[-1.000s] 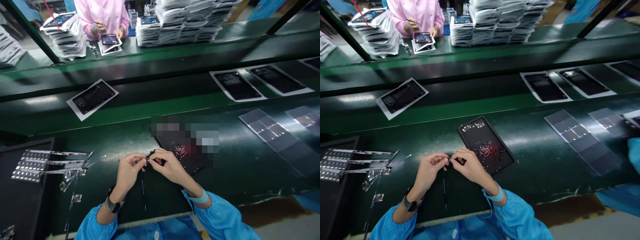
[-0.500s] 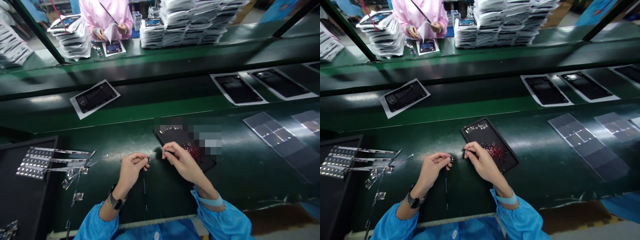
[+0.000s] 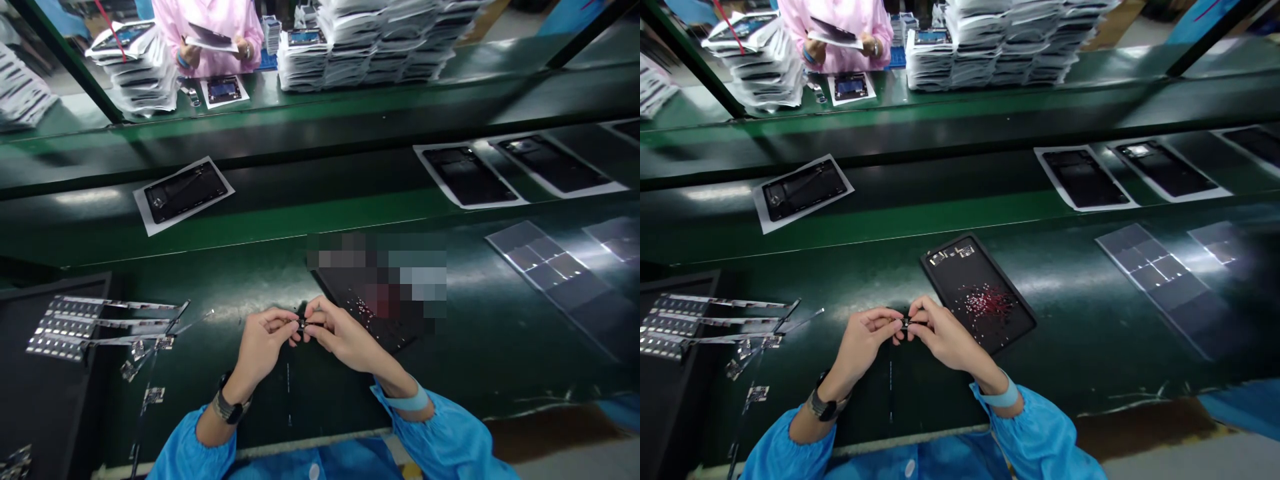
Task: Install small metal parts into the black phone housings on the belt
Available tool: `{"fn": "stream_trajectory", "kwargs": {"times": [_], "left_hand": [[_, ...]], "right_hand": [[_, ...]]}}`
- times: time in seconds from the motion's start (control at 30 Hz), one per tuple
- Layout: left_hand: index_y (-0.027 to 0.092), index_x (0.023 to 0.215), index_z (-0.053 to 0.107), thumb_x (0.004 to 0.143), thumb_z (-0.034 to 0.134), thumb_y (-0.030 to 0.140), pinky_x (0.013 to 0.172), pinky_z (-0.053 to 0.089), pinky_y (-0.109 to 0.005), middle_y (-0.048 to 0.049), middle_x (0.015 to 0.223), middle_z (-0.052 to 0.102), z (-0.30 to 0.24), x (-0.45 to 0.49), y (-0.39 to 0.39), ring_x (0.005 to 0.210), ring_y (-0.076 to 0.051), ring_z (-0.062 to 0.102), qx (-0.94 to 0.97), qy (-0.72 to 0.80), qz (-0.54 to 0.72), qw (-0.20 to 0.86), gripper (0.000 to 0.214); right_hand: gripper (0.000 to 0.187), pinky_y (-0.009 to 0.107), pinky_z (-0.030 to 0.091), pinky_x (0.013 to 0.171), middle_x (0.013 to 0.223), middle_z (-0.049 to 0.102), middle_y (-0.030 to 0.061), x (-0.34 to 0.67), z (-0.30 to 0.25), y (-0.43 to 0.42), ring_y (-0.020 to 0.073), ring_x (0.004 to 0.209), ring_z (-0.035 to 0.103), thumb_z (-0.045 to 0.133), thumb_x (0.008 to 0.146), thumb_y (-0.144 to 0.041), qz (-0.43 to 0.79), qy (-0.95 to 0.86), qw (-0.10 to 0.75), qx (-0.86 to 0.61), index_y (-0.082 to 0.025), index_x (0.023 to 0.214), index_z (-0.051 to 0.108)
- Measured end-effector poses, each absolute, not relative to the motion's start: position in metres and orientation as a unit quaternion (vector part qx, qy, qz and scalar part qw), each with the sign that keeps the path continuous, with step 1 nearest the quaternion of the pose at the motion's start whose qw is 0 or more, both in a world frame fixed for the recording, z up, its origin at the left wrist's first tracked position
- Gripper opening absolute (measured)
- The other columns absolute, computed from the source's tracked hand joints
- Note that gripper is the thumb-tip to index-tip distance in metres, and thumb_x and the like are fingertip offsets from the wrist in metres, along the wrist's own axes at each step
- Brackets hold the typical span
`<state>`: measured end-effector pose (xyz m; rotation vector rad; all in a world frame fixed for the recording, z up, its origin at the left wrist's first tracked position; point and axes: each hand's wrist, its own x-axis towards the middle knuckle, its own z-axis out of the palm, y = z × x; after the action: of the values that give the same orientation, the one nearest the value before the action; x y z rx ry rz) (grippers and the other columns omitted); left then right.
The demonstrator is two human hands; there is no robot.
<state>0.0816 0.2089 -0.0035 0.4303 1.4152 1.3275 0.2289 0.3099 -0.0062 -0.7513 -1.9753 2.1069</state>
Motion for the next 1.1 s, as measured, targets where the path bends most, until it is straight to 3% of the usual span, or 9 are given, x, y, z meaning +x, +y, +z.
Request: {"fn": "stream_trajectory", "kwargs": {"times": [0.9, 1.1], "left_hand": [[0.013, 0.075, 0.073, 0.068, 0.075, 0.024, 0.058, 0.053, -0.026, -0.0039, 0.060, 0.069, -0.0040, 0.0865, 0.2060, 0.055, -0.016, 0.065, 0.188, 0.623, 0.545, 0.528, 0.013], [0.014, 0.075, 0.074, 0.067, 0.074, 0.025, 0.059, 0.051, -0.028, -0.0054, 0.062, 0.071, -0.0063, 0.0858, 0.2092, 0.057, -0.017, 0.065, 0.190, 0.647, 0.528, 0.516, 0.013]], "right_hand": [[0.014, 0.022, 0.029, 0.048, 0.070, 0.064, -0.0017, 0.2272, -0.0023, 0.3043, 0.0100, 0.050, 0.044, 0.054, 0.093, -0.029, 0.715, -0.640, 0.074, -0.272, -0.023, 0.092, 0.042], [0.015, 0.024, 0.030, 0.047, 0.072, 0.062, -0.0019, 0.2282, -0.0048, 0.3092, 0.0108, 0.048, 0.042, 0.051, 0.094, -0.035, 0.706, -0.653, 0.063, -0.266, -0.023, 0.102, 0.045]]}}
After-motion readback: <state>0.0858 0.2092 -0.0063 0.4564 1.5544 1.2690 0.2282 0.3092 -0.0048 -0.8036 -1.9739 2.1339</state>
